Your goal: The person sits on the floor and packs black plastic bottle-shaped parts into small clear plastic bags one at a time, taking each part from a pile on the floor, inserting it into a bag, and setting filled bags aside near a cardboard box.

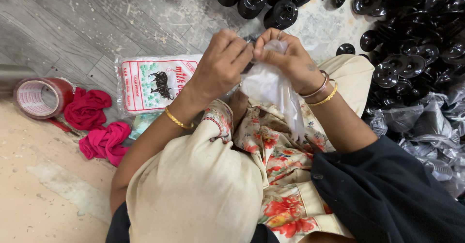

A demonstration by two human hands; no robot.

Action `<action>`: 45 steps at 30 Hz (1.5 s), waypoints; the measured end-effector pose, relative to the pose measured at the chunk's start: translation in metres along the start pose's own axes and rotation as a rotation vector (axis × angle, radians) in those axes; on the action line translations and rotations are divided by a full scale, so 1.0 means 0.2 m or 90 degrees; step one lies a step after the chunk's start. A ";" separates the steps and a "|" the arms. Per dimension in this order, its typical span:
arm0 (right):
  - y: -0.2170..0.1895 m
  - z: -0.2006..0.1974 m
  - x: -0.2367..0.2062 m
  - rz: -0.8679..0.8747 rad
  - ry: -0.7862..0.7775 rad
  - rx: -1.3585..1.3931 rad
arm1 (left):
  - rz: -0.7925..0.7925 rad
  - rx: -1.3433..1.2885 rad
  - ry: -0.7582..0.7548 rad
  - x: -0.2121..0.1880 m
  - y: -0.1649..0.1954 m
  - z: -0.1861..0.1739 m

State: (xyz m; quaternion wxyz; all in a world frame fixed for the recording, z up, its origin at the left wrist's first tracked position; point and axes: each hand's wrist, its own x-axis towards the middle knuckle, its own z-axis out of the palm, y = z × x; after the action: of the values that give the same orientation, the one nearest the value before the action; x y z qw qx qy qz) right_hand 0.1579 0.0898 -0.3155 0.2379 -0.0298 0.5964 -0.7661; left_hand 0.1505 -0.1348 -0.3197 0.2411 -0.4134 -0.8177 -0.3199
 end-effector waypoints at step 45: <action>-0.06 0.02 -0.04 -0.284 0.205 -0.548 | -0.014 0.111 -0.007 -0.07 -0.01 -0.02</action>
State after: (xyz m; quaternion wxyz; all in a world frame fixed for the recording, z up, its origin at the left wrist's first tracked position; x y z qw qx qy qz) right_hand 0.1629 0.0917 -0.3006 -0.0600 -0.1335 0.8662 -0.4777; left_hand 0.1576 -0.1455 -0.3260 0.2678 -0.3834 -0.8485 -0.2478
